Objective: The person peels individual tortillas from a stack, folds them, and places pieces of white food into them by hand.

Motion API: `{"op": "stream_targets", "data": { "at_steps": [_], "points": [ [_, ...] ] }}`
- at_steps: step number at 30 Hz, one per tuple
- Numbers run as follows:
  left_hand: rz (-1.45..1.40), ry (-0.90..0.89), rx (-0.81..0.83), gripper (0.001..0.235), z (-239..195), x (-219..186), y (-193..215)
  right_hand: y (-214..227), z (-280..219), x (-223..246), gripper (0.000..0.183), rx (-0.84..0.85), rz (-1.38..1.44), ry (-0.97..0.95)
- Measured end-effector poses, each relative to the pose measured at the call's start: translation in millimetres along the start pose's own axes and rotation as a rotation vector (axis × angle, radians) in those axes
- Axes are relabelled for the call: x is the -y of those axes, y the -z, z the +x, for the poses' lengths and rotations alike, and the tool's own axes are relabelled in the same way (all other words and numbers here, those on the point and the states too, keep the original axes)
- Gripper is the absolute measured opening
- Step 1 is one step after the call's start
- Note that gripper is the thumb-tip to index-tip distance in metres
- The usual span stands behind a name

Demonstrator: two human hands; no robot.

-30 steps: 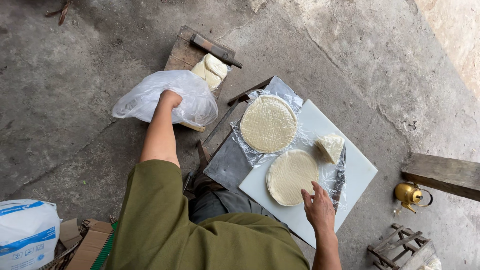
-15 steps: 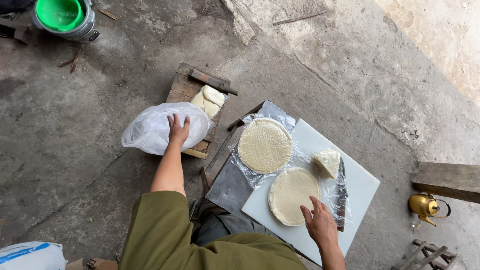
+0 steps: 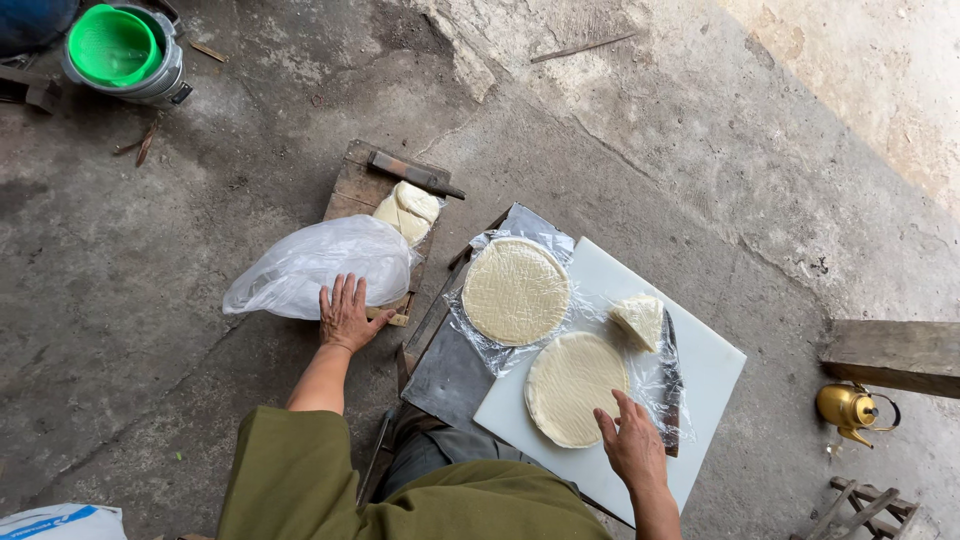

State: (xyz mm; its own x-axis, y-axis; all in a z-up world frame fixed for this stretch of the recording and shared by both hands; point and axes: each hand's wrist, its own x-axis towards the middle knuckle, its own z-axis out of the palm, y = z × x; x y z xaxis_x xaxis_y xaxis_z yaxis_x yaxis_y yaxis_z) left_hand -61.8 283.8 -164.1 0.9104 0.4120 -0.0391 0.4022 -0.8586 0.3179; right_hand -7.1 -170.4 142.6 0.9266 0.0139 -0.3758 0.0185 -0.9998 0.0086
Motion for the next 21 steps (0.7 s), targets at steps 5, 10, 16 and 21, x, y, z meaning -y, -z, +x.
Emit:
{"op": "stream_targets", "data": {
  "at_steps": [5, 10, 16, 21],
  "points": [
    [-0.019, -0.006, -0.043, 0.086, -14, -3, 10, -5, -3, -2, 0.06, 0.038, -0.001, 0.008],
    [-0.045, 0.093, -0.038, 0.081, -16, -7, 17, -6, -2, -8, 0.061, 0.054, 0.01, 0.005],
    [-0.051, 0.191, -0.038, 0.076, -22, -9, 17, -8, -2, -16, 0.063, 0.062, 0.02, 0.003],
    [-0.077, 0.236, -0.034, 0.076, -31, -10, 16, -8, -2, -19, 0.063, 0.059, 0.034, 0.01]
  ]
}}
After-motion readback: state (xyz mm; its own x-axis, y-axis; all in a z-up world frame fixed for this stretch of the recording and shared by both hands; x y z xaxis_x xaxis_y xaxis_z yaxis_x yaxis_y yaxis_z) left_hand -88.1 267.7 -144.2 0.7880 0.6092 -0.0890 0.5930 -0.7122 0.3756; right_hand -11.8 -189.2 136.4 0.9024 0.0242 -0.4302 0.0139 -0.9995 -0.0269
